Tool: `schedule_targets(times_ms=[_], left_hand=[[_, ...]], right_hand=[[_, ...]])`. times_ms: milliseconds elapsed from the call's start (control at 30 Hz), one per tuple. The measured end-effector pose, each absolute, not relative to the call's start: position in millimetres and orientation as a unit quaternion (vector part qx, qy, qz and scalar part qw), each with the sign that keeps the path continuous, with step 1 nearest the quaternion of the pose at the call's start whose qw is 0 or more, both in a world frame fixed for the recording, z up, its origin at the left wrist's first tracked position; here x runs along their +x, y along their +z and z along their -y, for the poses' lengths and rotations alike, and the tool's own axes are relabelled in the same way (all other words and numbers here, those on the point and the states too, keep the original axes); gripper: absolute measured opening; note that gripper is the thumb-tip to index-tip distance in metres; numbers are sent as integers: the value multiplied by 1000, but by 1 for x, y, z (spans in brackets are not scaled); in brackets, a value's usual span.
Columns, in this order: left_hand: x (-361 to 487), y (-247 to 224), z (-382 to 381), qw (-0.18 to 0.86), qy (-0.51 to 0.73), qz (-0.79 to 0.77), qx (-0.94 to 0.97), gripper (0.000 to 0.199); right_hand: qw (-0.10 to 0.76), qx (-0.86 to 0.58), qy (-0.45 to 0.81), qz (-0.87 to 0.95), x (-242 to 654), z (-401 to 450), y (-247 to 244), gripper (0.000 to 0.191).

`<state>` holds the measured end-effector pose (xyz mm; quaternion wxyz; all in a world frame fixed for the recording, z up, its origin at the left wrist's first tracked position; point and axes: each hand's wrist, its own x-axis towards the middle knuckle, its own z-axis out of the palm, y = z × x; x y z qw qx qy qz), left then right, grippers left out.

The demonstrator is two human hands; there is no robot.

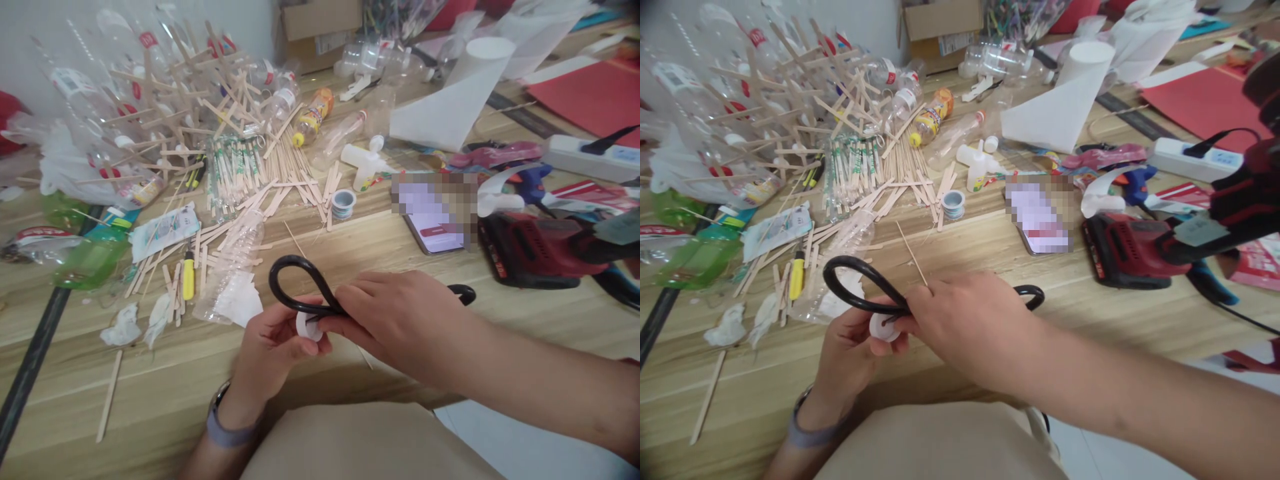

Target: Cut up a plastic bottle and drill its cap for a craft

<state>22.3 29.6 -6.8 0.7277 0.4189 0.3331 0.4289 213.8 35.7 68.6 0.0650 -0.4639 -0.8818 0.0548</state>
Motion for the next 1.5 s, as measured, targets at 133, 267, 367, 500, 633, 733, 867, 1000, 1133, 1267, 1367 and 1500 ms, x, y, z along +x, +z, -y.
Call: schedule_targets(times_ms=[133,267,367,500,633,733,867,1000,1133,1267,1367,1500], left_hand=[[21,-7,-30,722,429,-341,422,39],[22,-4,-31,713,429,-362,420,39],[23,-1,-31,707,434,-365,423,39],[24,2,-32,707,441,-352,426,37],[23,0,-34,703,430,-363,435,39],[22,-2,-35,706,431,-362,430,42],[23,-5,-36,705,429,-372,424,44],[22,-6,-35,710,405,-376,437,44],[22,-5,-36,726,400,-363,426,41],[24,-4,-36,745,412,-337,402,33],[25,-4,-35,749,416,-334,392,35],[23,-6,-35,731,419,-359,402,35]], right_hand=[[31,-500,111,858,210,-36,73,27],[13,-526,134,840,206,-35,75,28],[8,-551,170,817,205,-34,73,26],[64,-567,234,787,207,-34,69,24],[121,-553,247,786,211,-34,64,22],[135,-534,144,822,212,-32,60,21],[161,-471,23,867,214,-28,59,17],[163,-441,-36,882,215,-27,60,18],[162,-436,-46,884,216,-27,62,19],[150,-437,-49,885,215,-27,62,21],[147,-430,-63,888,215,-27,62,21],[123,-442,-35,888,214,-27,59,21]])
